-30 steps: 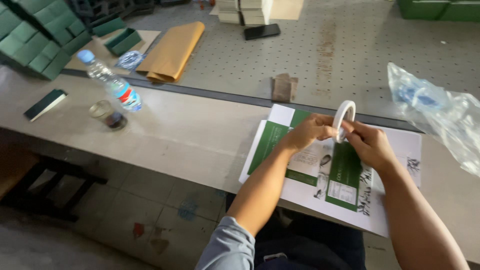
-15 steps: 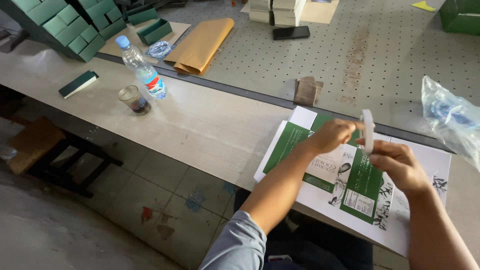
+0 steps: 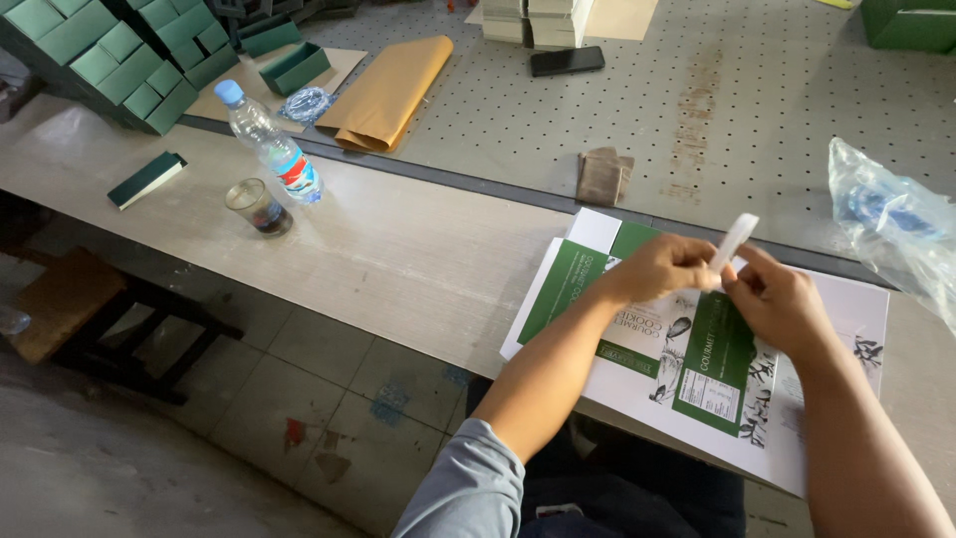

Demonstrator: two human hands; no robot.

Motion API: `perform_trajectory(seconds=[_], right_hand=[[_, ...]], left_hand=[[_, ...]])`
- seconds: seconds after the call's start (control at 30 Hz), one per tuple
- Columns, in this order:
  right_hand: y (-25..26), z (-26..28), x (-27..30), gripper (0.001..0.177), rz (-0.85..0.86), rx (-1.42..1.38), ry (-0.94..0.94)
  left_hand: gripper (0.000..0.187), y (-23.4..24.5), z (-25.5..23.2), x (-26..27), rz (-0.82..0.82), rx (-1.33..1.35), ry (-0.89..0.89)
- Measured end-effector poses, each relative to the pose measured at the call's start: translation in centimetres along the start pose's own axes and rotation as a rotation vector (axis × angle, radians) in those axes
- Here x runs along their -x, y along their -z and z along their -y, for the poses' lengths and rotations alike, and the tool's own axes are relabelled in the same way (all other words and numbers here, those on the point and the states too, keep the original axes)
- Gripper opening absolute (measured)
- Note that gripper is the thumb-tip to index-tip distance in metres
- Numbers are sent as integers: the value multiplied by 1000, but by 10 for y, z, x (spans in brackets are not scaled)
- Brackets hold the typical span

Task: The person sits at a workbench and uses a roll of clear tape to seal a flat-packed cardboard box. They repeatedly attempt to find the tape's end and apply it to the box flaps. Finally, they fold the flaps to form the box.

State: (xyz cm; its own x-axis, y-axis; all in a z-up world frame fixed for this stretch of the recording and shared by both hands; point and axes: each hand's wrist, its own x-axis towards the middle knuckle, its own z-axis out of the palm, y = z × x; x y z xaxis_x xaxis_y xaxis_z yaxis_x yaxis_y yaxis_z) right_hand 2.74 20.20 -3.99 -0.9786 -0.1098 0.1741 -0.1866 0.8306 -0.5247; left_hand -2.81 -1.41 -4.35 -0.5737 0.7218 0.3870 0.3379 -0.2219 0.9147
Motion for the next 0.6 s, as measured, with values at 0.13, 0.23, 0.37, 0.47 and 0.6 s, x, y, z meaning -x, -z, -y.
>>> perform_trajectory(seconds=[0.13,0.23,0.37,0.47,0.6], right_hand=[[2,19,2,48,113,158,-149],[4,24,3,43,160,142,-146],[-3,12,4,31,71,96,-84],[-8,1,3,29,-58,15,80],[-14,-7,1,32,-122,-15,55]], left_hand=[[14,6,7,0,-143,216,13],[19,3,-14,1,-352,197,142],[27,-4,-26,-1,-486,-179,278],[36,-4,-19,-2,-536,-413,293],[36,-5,-5,-4,-550,-534,197]])
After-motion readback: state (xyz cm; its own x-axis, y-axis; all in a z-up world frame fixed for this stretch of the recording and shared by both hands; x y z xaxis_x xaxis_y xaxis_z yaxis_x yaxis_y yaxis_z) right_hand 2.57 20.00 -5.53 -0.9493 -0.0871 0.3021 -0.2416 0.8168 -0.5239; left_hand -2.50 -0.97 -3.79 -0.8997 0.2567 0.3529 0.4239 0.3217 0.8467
